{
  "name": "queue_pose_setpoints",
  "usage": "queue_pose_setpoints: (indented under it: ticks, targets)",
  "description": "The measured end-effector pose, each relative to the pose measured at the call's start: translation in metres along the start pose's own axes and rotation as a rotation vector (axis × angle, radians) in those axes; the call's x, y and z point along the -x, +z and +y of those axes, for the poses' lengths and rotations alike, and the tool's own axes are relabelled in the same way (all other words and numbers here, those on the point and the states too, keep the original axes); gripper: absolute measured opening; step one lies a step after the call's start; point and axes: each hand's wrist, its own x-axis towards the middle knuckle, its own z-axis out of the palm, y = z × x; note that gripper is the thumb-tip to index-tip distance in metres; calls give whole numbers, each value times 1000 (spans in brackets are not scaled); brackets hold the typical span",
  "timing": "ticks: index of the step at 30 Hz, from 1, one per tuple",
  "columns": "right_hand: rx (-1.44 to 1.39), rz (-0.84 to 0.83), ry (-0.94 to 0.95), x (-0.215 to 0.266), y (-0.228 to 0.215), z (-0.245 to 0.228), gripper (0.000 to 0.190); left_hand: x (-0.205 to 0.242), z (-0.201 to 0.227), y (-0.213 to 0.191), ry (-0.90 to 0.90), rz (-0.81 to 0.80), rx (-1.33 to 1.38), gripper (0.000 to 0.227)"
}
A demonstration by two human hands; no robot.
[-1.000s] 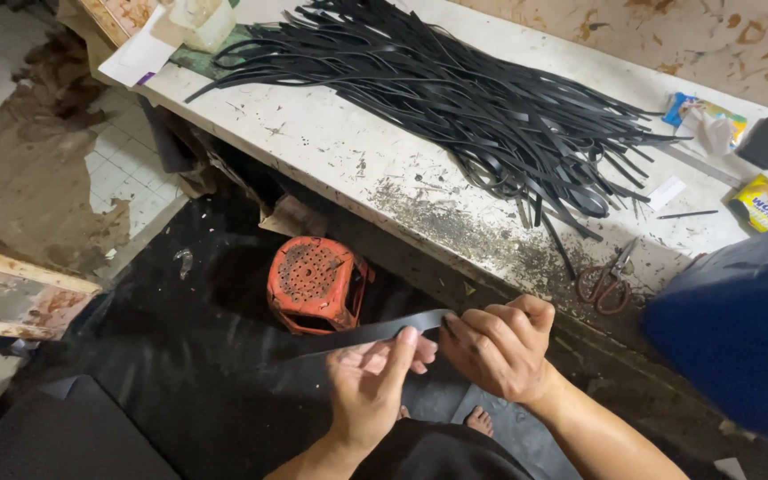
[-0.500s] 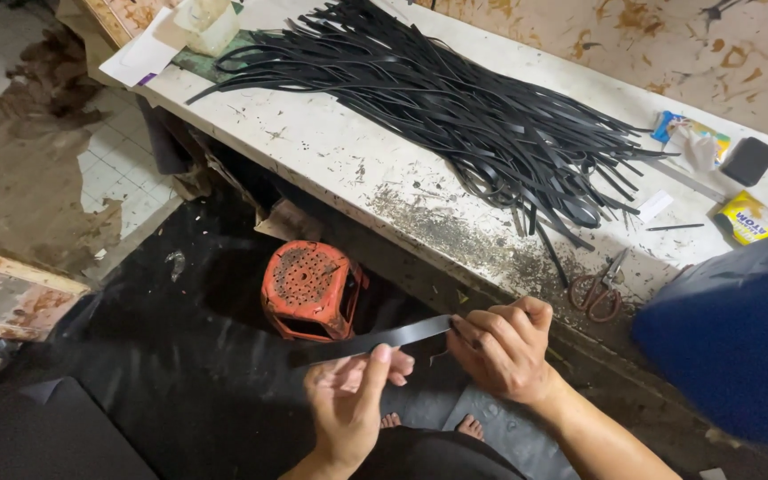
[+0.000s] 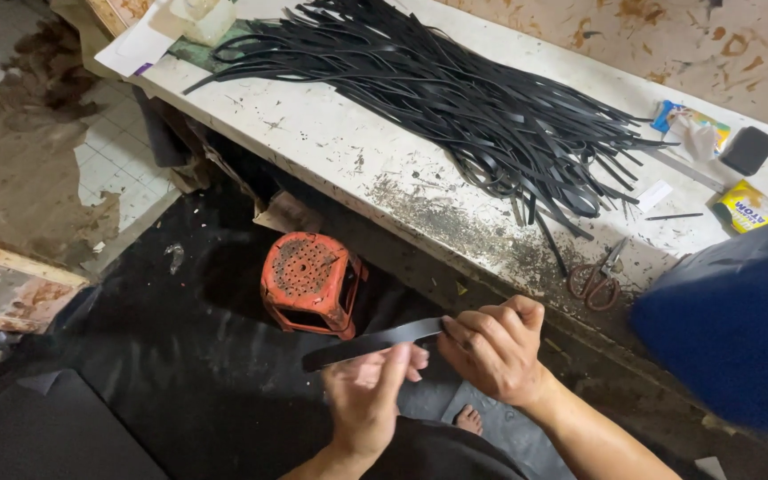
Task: The person repeatedly picks up black straps, applies a dark coating using a brush on a small roller, and hangs each coated strap on a wall-mounted drying rack using colorful clothespins. The process is repeated for multiple straps throughout the clip.
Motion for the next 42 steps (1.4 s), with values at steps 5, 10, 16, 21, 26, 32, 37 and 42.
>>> queue_pose_setpoints:
  ticks: [5,10,16,21,26,32,37,42]
  targets:
    - [-7,13,9,3,-2,-1,15,0,8,-1,-63,-2,14,31]
    - [-10,-35,0,6,-5,-6,14,10,1,-1,-168,31,-21,34]
    - [-2,-34,-9,9,-4,-3,14,4,8,-3,-148,23,-61,35]
    - [-7,-8,3,8,0,-9,17,3,9,0,-99,25,-244,35]
    - [7,-8,-10,12,1,-4,14,6,3,-5,-176,83,-41,37]
    - [-26,3,-28,5,7,-10,12,4,-7,4,-126,58,31,34]
    - [-186,0,157,22,9,-17,19,0,-7,0,-124,90,77,33]
    - [-1008,-225,1043,73,24,-58,29,7,-1,-6,-146,93,36,37]
